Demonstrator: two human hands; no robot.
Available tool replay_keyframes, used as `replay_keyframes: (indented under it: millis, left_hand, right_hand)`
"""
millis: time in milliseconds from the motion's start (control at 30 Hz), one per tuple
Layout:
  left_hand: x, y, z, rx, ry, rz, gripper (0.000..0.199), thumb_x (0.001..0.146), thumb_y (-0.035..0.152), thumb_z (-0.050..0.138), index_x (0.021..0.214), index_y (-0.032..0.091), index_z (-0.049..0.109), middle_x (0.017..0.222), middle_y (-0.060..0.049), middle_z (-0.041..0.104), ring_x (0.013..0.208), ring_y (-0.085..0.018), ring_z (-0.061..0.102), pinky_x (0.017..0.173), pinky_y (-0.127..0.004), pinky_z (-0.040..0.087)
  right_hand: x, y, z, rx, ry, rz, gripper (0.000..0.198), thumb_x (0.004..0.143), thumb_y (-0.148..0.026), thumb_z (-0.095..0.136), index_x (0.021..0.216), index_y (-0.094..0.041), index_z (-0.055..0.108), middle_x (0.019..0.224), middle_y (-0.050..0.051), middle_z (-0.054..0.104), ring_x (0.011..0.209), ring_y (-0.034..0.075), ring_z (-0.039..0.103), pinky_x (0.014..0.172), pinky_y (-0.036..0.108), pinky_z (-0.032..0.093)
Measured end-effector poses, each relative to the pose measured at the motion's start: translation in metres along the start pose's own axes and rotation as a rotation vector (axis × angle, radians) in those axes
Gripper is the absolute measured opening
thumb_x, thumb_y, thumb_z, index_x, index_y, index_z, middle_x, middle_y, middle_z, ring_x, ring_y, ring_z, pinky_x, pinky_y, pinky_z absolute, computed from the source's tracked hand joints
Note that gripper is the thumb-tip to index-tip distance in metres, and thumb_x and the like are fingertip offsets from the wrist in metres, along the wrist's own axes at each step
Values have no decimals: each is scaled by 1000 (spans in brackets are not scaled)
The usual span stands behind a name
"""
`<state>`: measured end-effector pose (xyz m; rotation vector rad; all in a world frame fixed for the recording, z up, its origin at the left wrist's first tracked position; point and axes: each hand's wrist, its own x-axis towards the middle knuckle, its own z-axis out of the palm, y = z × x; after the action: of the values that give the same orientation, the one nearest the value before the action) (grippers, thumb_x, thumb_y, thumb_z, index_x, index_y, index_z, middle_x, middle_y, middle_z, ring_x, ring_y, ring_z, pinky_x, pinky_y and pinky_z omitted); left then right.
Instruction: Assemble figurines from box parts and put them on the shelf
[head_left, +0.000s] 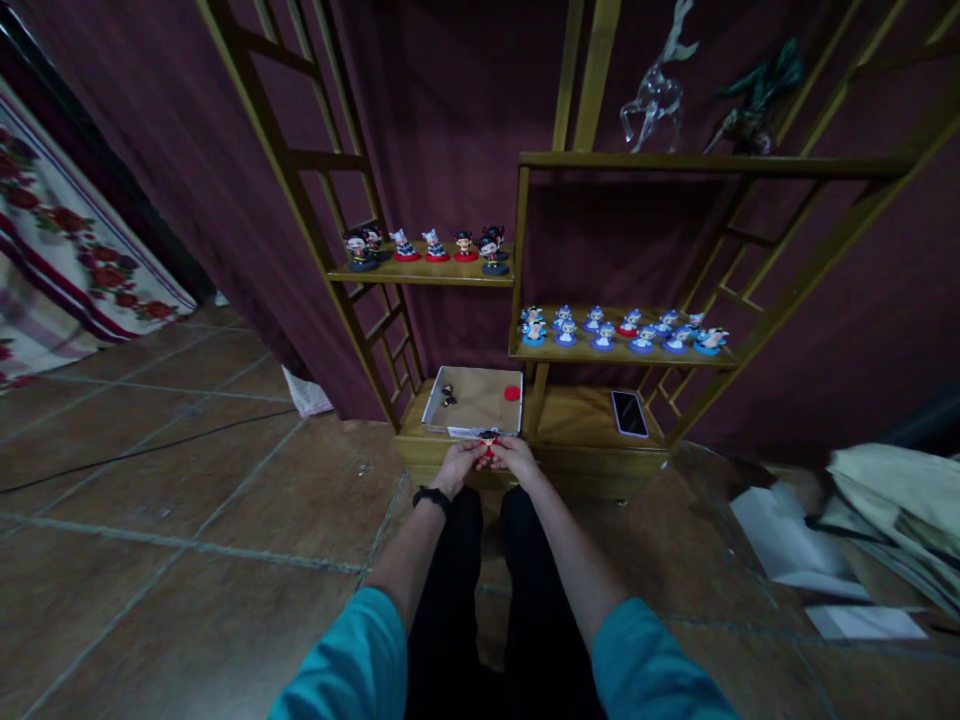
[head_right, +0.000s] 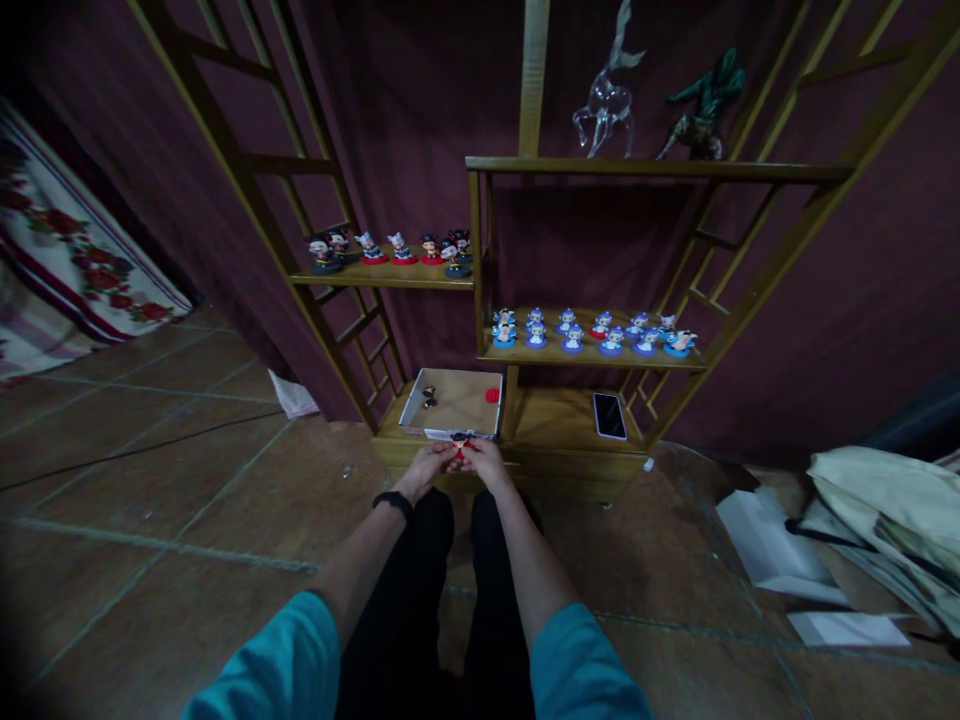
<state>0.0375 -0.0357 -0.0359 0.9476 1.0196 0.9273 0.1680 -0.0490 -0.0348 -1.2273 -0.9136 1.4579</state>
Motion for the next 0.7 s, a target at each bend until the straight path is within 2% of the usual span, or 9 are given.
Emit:
replay_keyframes:
  millis: [300,500,700]
  left_hand:
    - [1,1,0,-53,13,-26,15,65,15,65,79,9,63,61,-4,64,46,-7,53,45,-16,38]
    - [5,-1,3,-58,14,-39,14,65,16,65,77,9,63,58,-4,63,45,-7,52,44,-16,37]
    - [8,-3,2,-41,8,-45,15,63,16,66,76,8,64,58,-5,64,43,-7,52,43,-16,37]
  right_hand:
    - [4,4,-7,43,36,5,14,65,-19,63,78,-16,61,59,-2,59,46,5,50,51,22,51]
    - [5,3,-8,24,65,19,13,65,-20,63,77,-16,61,54,-3,57,44,5,49,50,21,51]
    - [5,3,-9,12,79,28,11,65,-18,63,75,-16,60,58,-2,60,44,5,50,49,22,51]
